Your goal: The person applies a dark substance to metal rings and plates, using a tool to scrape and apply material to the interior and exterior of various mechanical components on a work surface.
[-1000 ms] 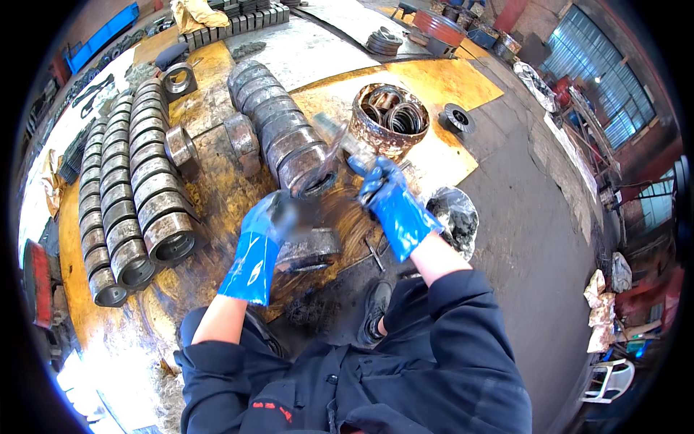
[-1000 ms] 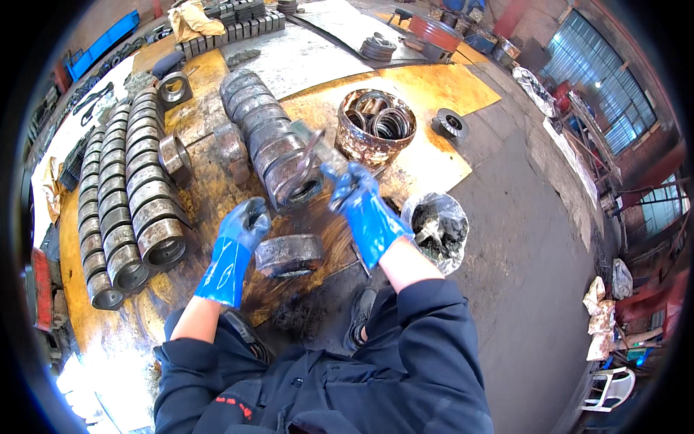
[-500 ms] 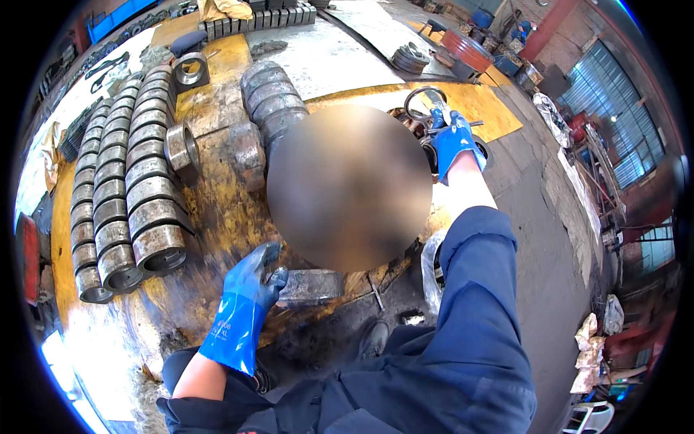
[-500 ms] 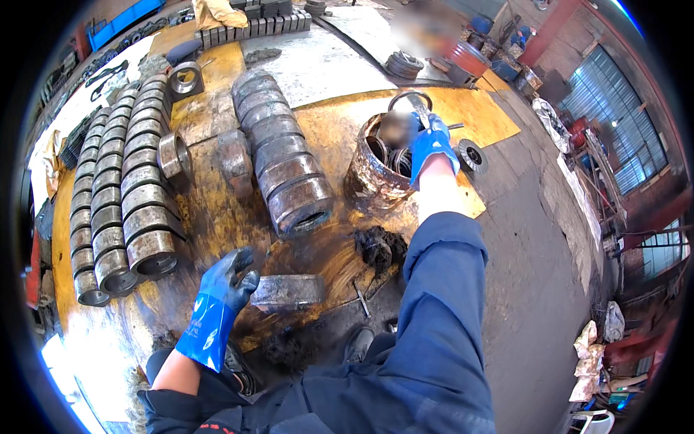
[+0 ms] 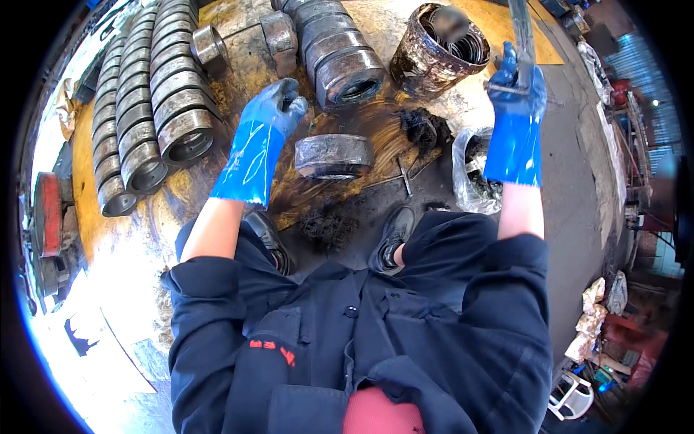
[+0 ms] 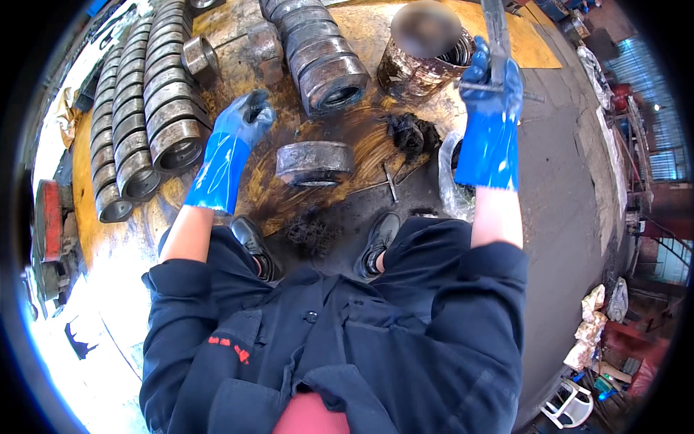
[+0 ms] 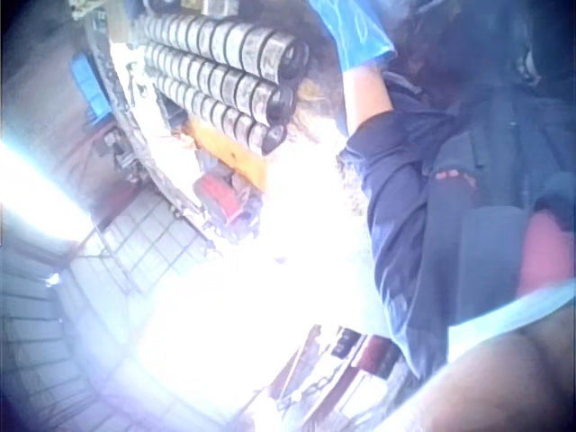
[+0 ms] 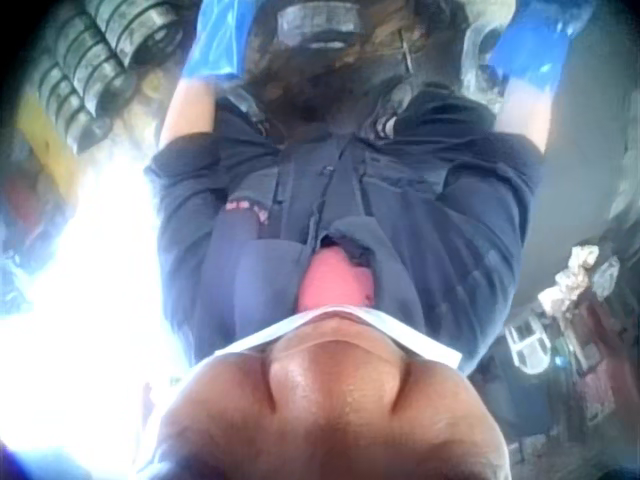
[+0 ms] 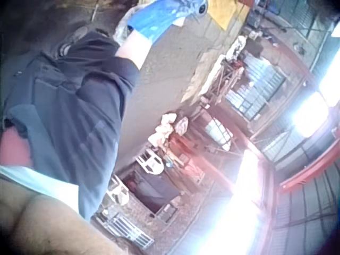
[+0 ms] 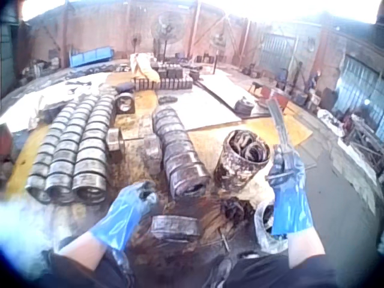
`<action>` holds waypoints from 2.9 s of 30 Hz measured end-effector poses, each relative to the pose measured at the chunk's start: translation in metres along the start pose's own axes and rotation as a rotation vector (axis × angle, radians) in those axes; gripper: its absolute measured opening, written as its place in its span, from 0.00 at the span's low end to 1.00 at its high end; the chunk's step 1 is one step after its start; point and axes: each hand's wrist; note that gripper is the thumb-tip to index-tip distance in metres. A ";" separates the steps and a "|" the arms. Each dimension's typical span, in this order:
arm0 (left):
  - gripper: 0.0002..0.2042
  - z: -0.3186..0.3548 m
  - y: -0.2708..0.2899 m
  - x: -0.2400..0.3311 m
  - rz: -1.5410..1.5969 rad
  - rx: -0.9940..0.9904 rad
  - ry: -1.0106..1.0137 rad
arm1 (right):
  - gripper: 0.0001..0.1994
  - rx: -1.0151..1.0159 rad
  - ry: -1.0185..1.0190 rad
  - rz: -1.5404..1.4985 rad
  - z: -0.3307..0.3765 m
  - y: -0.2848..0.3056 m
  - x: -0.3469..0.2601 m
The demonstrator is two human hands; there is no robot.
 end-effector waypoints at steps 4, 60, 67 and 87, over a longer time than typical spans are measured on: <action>0.23 0.001 -0.010 -0.037 0.077 -0.020 0.080 | 0.27 0.267 -0.102 -0.041 0.069 -0.005 0.061; 0.18 -0.052 0.000 0.011 -0.122 -0.064 0.019 | 0.09 0.767 -0.205 0.985 0.087 0.035 0.173; 0.16 -0.002 0.055 -0.007 0.084 0.186 0.012 | 0.11 0.115 -0.058 2.281 0.105 0.115 0.193; 0.21 0.003 0.060 -0.052 -0.680 0.003 -0.128 | 0.11 0.384 -0.384 1.524 0.086 0.194 0.228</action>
Point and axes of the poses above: each hand's wrist, its own z-axis away from the middle knuckle, its own y-axis out of the back of the hand, x = y × z, and after that the axes turned 15 degrees about x, right-handed
